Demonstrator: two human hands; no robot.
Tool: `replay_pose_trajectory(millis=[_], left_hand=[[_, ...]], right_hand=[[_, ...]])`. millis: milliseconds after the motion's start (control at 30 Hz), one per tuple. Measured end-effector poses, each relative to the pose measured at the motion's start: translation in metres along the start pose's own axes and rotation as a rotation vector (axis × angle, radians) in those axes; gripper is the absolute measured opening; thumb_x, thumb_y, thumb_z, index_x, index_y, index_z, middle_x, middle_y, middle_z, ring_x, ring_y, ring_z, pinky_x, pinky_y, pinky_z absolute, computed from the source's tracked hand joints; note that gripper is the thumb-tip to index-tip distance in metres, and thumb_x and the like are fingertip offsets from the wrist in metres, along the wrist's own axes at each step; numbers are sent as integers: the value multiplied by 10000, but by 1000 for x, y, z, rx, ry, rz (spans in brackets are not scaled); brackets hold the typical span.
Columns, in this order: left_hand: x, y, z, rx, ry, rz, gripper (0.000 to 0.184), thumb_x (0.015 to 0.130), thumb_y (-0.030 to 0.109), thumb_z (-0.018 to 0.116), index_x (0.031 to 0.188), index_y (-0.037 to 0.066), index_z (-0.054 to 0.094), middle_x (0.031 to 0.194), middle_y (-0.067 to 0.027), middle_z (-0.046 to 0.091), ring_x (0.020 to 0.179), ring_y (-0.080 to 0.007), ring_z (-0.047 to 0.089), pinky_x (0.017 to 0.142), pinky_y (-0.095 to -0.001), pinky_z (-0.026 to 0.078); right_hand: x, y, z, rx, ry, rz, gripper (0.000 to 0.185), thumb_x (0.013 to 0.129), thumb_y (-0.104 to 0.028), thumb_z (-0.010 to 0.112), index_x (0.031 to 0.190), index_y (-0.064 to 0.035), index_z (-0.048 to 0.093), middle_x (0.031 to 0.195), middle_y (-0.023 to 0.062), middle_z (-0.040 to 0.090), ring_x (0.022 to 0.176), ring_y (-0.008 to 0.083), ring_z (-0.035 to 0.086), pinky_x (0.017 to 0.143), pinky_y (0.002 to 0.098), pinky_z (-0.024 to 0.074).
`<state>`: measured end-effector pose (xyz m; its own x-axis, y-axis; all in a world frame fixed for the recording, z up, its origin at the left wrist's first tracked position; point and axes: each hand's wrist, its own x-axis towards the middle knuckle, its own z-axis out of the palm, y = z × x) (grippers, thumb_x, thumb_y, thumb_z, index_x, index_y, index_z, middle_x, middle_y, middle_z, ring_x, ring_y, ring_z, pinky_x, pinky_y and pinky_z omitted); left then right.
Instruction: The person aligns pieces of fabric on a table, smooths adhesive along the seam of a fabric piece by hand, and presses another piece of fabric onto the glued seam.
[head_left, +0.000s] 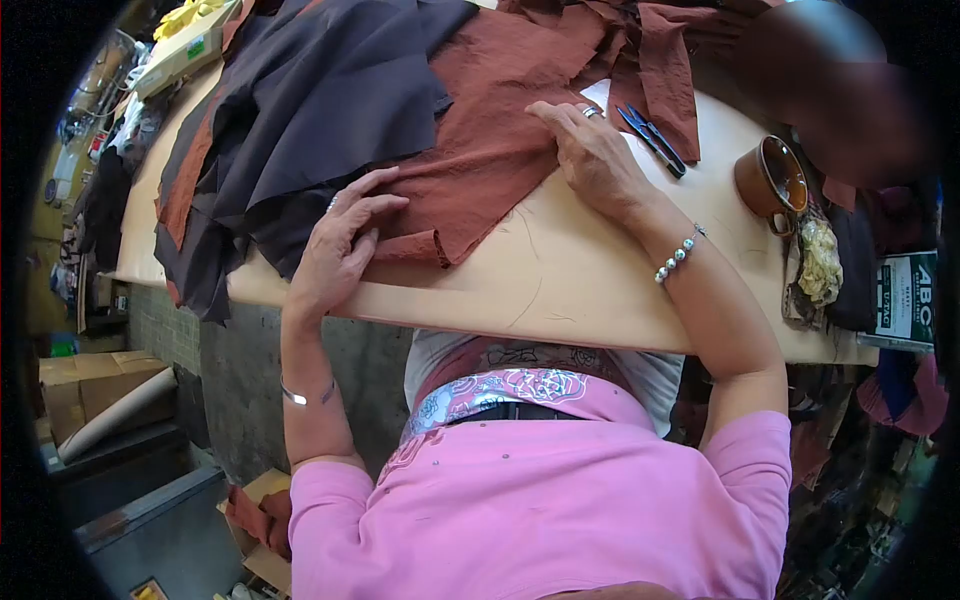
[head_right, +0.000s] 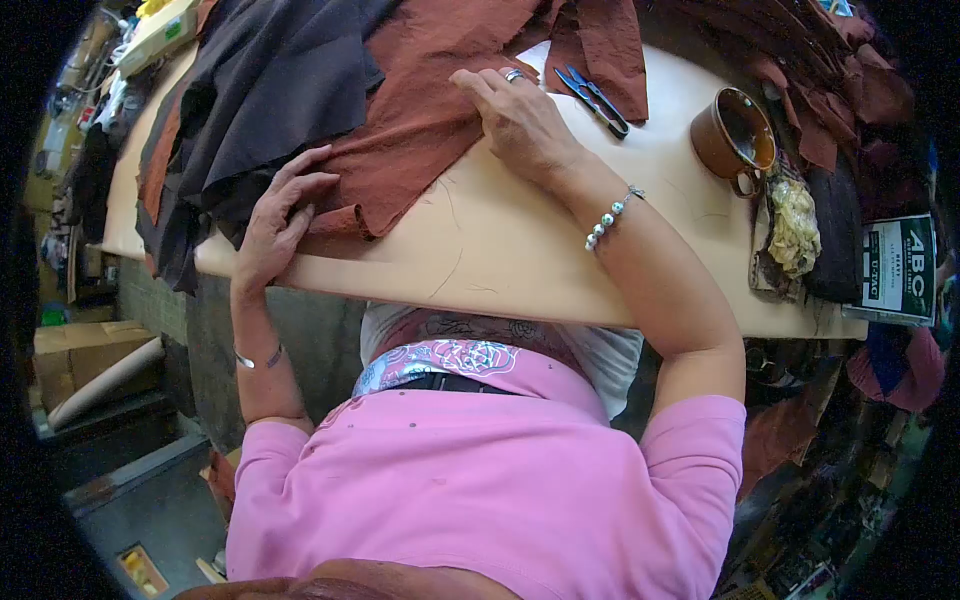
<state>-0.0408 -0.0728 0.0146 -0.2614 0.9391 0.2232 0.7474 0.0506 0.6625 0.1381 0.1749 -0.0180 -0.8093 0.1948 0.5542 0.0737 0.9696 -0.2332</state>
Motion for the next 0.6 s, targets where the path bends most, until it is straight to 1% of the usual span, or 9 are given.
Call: replay_pose_trajectory(millis=[67, 167, 267, 367, 467, 567, 600], left_hand=[[0, -4, 6, 30, 65, 26, 321, 769, -74, 530, 1061, 37, 605, 1273, -84, 524, 1179, -272, 490, 989, -352, 380], [1, -3, 14, 139, 132, 67, 302, 766, -73, 546, 1039, 38, 610, 1241, -81, 547, 1146, -271, 511, 971, -357, 395], [3, -1, 15, 211, 159, 104, 285, 765, -65, 558, 1024, 42, 613, 1214, -79, 563, 1129, -274, 519, 958, -363, 404], [4, 0, 15, 240, 162, 113, 274, 767, -56, 561, 1017, 45, 613, 1196, -75, 572, 1119, -278, 523, 949, -369, 408], [5, -1, 16, 284, 159, 119, 260, 769, -47, 563, 1006, 48, 611, 1177, -68, 580, 1101, -278, 530, 932, -371, 413], [7, -2, 17, 318, 166, 124, 247, 770, -37, 566, 997, 50, 608, 1159, -63, 586, 1081, -278, 536, 916, -371, 417], [8, -2, 17, 321, 171, 127, 244, 771, -33, 568, 996, 51, 606, 1154, -63, 588, 1077, -278, 538, 911, -371, 418]], right_hand=[[-2, 1, -1, 23, 7, 20, 431, 757, 47, 520, 1171, -66, 484, 897, 106, 549, 846, 295, 538, 726, 392, 449], [-3, 4, -2, 0, -51, 5, 378, 763, 40, 525, 1128, -58, 508, 895, 104, 549, 850, 289, 535, 719, 390, 454], [-2, 3, 0, 7, -23, 5, 301, 745, 14, 522, 1038, -57, 533, 906, 114, 546, 880, 303, 544, 747, 397, 459], [-3, 5, 0, -3, -25, -6, 302, 742, 13, 526, 1036, -55, 534, 913, 111, 544, 871, 301, 544, 742, 396, 461], [-2, 5, -1, 4, -28, -2, 337, 745, 48, 537, 1068, -49, 543, 895, 93, 556, 849, 287, 535, 720, 383, 462], [-3, 4, -3, 13, -28, -5, 310, 763, 41, 537, 1061, -48, 543, 895, 92, 560, 861, 286, 539, 716, 373, 466], [-2, 3, -3, 30, -46, 27, 316, 768, 36, 541, 1072, -50, 542, 923, 91, 566, 883, 287, 540, 736, 378, 462]])
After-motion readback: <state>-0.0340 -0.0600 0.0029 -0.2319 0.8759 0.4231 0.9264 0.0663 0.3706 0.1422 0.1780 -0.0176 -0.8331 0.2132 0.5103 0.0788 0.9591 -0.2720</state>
